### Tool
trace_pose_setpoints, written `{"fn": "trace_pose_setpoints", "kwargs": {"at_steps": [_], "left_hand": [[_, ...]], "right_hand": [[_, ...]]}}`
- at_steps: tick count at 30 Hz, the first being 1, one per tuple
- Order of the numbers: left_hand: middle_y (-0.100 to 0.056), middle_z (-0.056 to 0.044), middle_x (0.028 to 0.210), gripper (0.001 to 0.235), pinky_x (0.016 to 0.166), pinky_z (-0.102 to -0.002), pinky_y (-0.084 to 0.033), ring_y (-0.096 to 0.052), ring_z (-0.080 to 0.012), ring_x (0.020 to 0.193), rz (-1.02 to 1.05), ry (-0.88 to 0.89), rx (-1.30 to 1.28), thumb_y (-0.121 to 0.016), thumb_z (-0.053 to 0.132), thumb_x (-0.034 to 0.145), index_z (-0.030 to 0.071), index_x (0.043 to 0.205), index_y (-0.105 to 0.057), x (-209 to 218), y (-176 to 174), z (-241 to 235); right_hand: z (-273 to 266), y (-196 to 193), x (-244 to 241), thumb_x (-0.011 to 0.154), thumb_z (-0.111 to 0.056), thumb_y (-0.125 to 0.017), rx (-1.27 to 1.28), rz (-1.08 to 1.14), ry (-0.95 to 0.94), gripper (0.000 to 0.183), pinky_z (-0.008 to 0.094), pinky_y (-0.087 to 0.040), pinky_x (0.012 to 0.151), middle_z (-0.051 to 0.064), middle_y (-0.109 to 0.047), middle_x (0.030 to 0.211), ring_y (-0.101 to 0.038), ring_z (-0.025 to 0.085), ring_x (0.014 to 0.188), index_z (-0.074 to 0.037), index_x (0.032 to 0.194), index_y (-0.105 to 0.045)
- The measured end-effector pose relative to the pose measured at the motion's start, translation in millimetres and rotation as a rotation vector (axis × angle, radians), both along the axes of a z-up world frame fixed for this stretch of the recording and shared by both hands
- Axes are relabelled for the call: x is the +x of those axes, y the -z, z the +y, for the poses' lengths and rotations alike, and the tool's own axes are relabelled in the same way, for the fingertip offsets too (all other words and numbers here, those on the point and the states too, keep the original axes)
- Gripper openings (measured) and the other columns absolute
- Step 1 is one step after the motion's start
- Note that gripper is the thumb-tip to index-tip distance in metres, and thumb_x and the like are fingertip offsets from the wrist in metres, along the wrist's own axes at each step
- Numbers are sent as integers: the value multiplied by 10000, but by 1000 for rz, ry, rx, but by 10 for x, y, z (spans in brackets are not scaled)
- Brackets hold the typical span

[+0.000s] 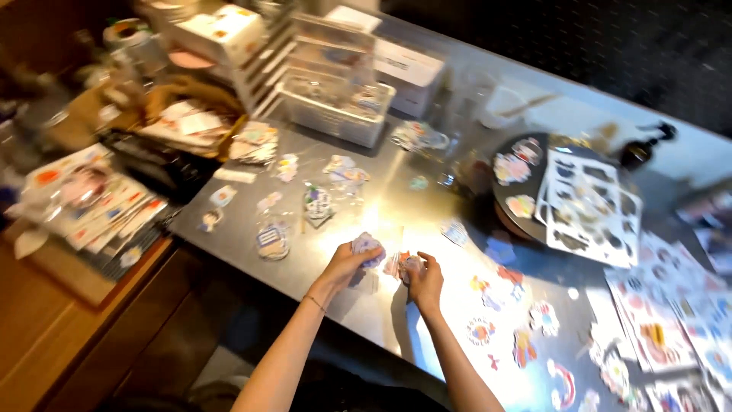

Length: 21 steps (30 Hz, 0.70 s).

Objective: Sorting and packaging various decorative stickers into small plastic bags on a stainless steel table.

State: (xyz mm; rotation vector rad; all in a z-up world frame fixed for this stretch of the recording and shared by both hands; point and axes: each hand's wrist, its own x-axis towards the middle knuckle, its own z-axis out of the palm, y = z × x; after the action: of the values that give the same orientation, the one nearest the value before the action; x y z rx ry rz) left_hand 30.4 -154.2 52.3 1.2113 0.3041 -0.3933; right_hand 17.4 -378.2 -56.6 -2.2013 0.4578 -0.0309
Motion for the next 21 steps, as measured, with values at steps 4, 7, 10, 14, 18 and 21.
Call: {"fn": "trace_pose_setpoints", "kwargs": {"at_steps": [4, 7, 10, 14, 18, 21], "left_hand": [[-737, -99, 847, 482, 714, -312, -583, -721, -182, 808, 61, 225, 238, -988, 349, 664, 31, 971, -798, 88, 341, 108], [-736, -124, 848, 525, 702, -301, -561, -722, -208, 832, -4, 346, 453, -983, 365, 626, 45, 1003, -804, 167, 568, 224], [-739, -227, 1060, 821, 840, -438, -570, -705, -379, 1064, -168, 412, 777, -999, 515, 562, 26, 1151, -702, 256, 875, 308], [-686, -249, 1114, 754, 910, -502, -551, -664, -424, 1129, -390, 484, 958, -955, 422, 660, 0, 1172, -598, 202, 668, 286], [-589, -128, 1112, 689, 895, -484, -503, -582, -357, 1130, -588, 528, 1275, -892, 494, 701, 59, 1157, -612, 166, 511, 273], [-560, -143, 1117, 707, 905, -493, -502, -567, -378, 1141, -588, 493, 1280, -901, 493, 687, 46, 1146, -602, 216, 606, 236]], "right_hand": [[-7, -413, -396, 804, -128, -794, 286, 56, 189, 601, 454, -536, 940, 199, -708, 1095, -706, 372, 1022, -176, 1376, -615], [-9, -241, -700, 805, -216, -763, 105, 149, 157, 543, 502, -540, 907, 164, -722, 1029, -686, 424, 1071, -258, 1322, -603], [202, -477, -880, 886, -186, -726, -286, 27, 49, 471, 502, -456, 1025, 88, -672, 1182, -542, 337, 1226, -159, 1338, -595], [213, -415, -941, 901, -285, -726, -589, 13, -21, 422, 415, -464, 925, 75, -572, 1299, -514, 291, 1175, -137, 1284, -629], [16, -799, -920, 926, -336, -706, -614, -120, -38, 546, 477, -498, 891, 137, -560, 1290, -563, 345, 1137, -104, 1399, -561], [-424, -1525, -841, 988, -309, -663, -462, -302, -41, 380, 497, -515, 887, 135, -640, 1195, -627, 369, 1106, -122, 1317, -632]]}}
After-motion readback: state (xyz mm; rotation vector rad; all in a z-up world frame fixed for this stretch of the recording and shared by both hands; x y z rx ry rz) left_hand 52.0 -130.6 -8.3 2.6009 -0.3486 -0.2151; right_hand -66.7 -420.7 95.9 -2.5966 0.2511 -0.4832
